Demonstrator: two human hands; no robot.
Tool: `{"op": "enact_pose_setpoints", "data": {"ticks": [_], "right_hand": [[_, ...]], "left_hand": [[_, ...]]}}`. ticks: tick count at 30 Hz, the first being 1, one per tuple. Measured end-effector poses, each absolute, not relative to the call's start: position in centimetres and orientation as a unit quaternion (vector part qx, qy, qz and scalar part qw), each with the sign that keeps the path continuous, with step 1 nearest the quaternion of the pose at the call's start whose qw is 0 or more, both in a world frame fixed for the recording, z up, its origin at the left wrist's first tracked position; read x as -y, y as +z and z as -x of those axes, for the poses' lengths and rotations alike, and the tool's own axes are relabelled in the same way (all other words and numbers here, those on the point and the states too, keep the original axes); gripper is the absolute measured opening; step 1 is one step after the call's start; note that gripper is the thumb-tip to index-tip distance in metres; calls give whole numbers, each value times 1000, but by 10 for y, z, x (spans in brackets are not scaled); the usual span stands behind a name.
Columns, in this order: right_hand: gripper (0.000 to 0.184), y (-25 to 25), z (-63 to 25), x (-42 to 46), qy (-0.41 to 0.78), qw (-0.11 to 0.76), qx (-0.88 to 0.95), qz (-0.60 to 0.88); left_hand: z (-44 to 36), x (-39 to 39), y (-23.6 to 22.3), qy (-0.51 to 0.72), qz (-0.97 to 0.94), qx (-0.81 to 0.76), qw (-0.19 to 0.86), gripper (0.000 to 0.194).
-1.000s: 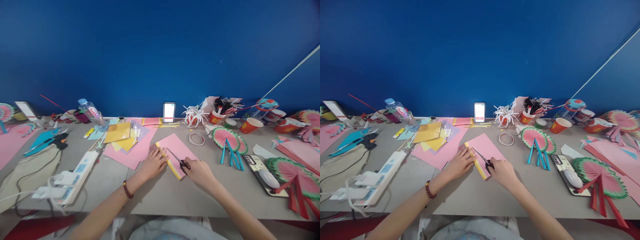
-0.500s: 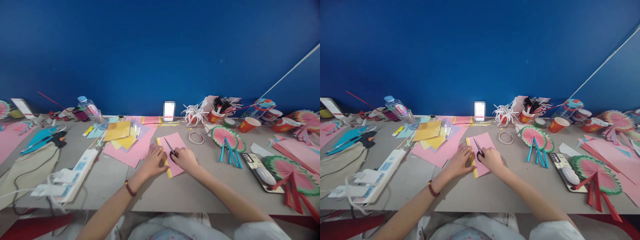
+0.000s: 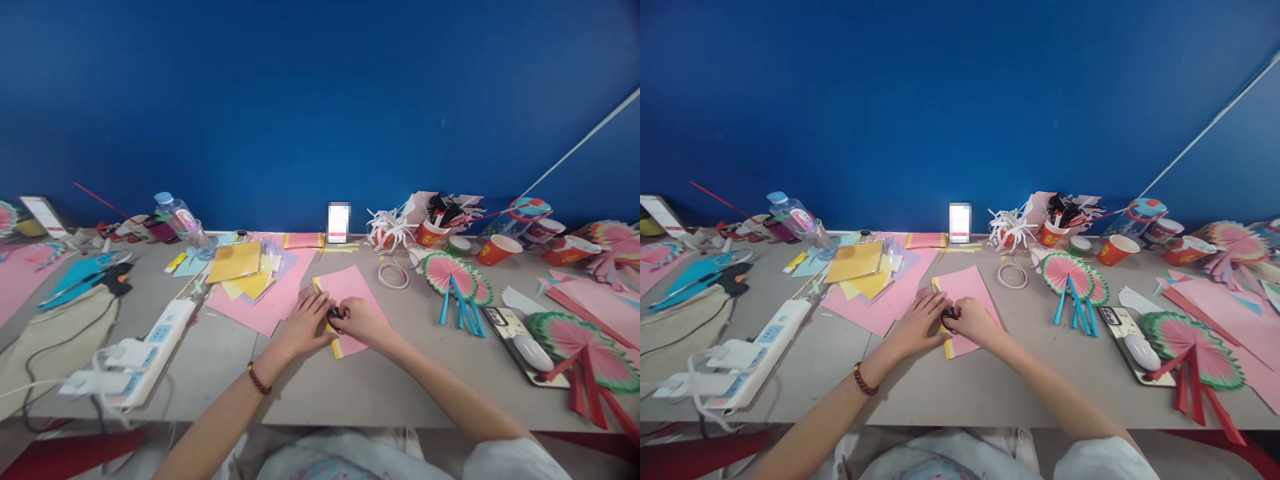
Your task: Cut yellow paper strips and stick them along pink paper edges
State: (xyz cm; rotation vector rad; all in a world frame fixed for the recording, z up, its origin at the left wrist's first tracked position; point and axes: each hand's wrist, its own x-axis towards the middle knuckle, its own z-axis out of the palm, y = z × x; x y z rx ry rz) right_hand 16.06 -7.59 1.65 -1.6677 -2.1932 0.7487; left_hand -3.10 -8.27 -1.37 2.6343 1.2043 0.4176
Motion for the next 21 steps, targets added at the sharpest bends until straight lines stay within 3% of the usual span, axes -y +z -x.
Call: {"op": "enact_pose_setpoints", "data": {"ticks": [3, 6, 9, 13, 16, 21], "right_hand": [[16, 20, -177, 75, 287, 162, 760, 560], [18, 23, -202, 71, 172, 181, 743, 621], [26, 21, -229, 65, 42, 158, 709, 686], [34, 15, -256, 59, 32, 88, 716, 692], [31, 10, -266, 56, 40, 73, 720, 689], [14, 8, -271, 55, 12, 77, 719, 690]], "left_hand": [[32, 81, -11, 130, -897, -408, 111, 82], [33, 81, -7, 123, -896, -410, 120, 83], [32, 82, -4, 127, -891, -417, 126, 75], [25, 88, -4, 150, -883, -428, 117, 71], [15, 91, -8, 163, -874, -449, 90, 66], [10, 87, -18, 164, -876, -448, 73, 76]]}}
